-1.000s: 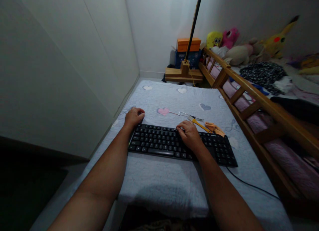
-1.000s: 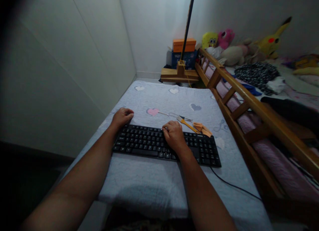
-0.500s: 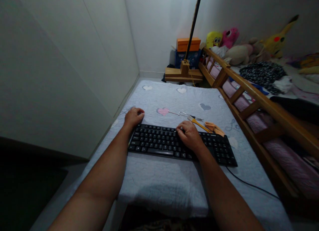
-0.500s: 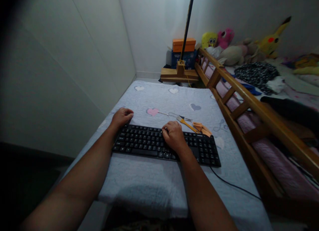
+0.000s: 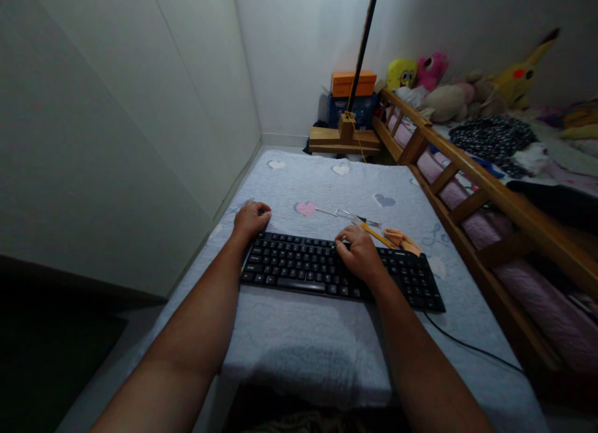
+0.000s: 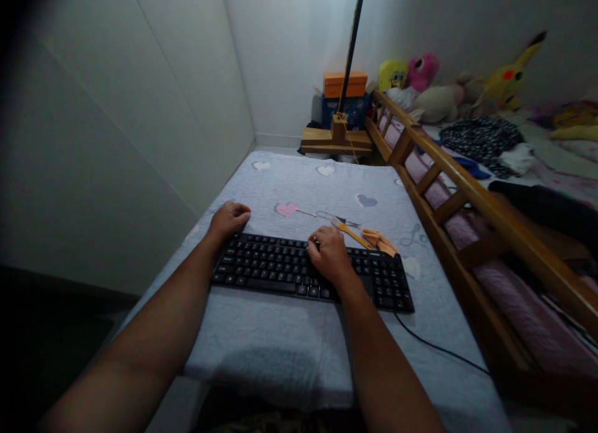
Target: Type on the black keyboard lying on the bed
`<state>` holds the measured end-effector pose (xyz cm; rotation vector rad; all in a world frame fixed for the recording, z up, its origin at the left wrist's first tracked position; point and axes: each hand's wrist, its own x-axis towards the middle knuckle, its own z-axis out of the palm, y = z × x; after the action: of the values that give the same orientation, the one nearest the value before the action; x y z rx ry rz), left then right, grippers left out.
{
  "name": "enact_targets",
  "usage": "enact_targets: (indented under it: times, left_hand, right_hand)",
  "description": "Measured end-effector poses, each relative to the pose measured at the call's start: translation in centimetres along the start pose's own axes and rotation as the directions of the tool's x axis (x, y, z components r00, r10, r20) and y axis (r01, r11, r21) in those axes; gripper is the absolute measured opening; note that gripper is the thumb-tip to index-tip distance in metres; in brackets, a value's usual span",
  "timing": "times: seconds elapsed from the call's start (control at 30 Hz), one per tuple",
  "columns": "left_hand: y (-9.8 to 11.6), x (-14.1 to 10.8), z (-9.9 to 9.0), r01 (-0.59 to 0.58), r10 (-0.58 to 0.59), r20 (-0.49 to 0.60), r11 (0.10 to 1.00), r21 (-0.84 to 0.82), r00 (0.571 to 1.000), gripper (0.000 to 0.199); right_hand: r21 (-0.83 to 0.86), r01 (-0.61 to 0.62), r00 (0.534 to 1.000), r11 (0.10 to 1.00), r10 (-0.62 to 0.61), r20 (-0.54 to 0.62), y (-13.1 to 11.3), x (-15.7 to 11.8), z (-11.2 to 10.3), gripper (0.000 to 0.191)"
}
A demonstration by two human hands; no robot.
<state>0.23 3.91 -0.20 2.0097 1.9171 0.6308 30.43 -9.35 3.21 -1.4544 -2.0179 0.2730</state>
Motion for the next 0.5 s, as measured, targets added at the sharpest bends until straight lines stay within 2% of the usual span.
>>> enact_targets:
  times: [0.5]
  left_hand:
    - [0.09, -0.04, -0.12, -0.010, 0.010, 0.008, 1.000, -0.003, 1.000, 0.027]
  right_hand:
    - [0.022, 0.004, 0.999, 1.000, -0.005, 0.052, -0.47, -0.02, 0.30, 0.017]
